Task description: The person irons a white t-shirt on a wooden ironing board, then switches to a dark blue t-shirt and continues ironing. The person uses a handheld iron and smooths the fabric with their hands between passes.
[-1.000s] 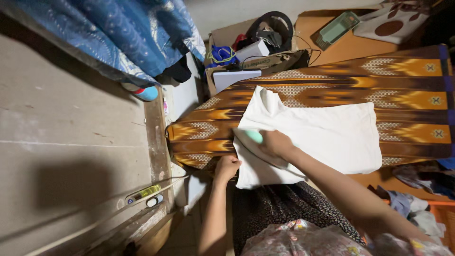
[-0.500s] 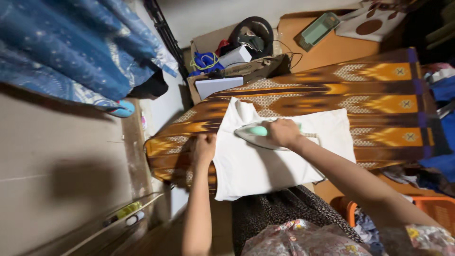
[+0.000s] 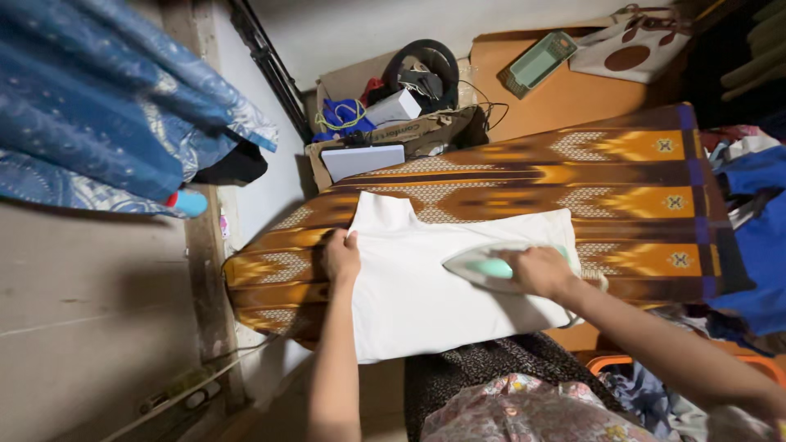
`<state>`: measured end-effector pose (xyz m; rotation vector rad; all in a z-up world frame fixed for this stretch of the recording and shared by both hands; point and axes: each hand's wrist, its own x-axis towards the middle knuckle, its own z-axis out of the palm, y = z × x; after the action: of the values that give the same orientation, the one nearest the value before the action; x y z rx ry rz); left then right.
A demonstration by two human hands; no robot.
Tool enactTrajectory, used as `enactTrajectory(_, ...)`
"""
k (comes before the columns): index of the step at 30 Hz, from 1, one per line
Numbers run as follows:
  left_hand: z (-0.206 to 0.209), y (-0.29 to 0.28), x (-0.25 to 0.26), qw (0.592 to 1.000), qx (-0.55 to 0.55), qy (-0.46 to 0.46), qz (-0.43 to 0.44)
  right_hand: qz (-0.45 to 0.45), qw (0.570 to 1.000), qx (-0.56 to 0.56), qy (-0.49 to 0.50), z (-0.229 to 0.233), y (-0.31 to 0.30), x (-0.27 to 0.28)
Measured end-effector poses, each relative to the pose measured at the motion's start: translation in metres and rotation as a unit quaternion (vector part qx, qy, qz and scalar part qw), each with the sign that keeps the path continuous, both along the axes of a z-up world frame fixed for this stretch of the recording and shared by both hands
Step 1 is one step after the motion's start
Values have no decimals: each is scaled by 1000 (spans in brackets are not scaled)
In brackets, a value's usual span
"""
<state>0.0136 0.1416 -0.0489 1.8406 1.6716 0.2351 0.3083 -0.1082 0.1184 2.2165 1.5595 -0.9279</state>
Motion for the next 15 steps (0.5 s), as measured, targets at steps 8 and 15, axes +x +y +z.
enactTrajectory(8,67,-36,76,966,200,-50,-158,-1,994,102,46,1,64,18)
enactTrajectory(15,68,-56,143,929,9,48,-367,19,995,67,69,16,-61,45)
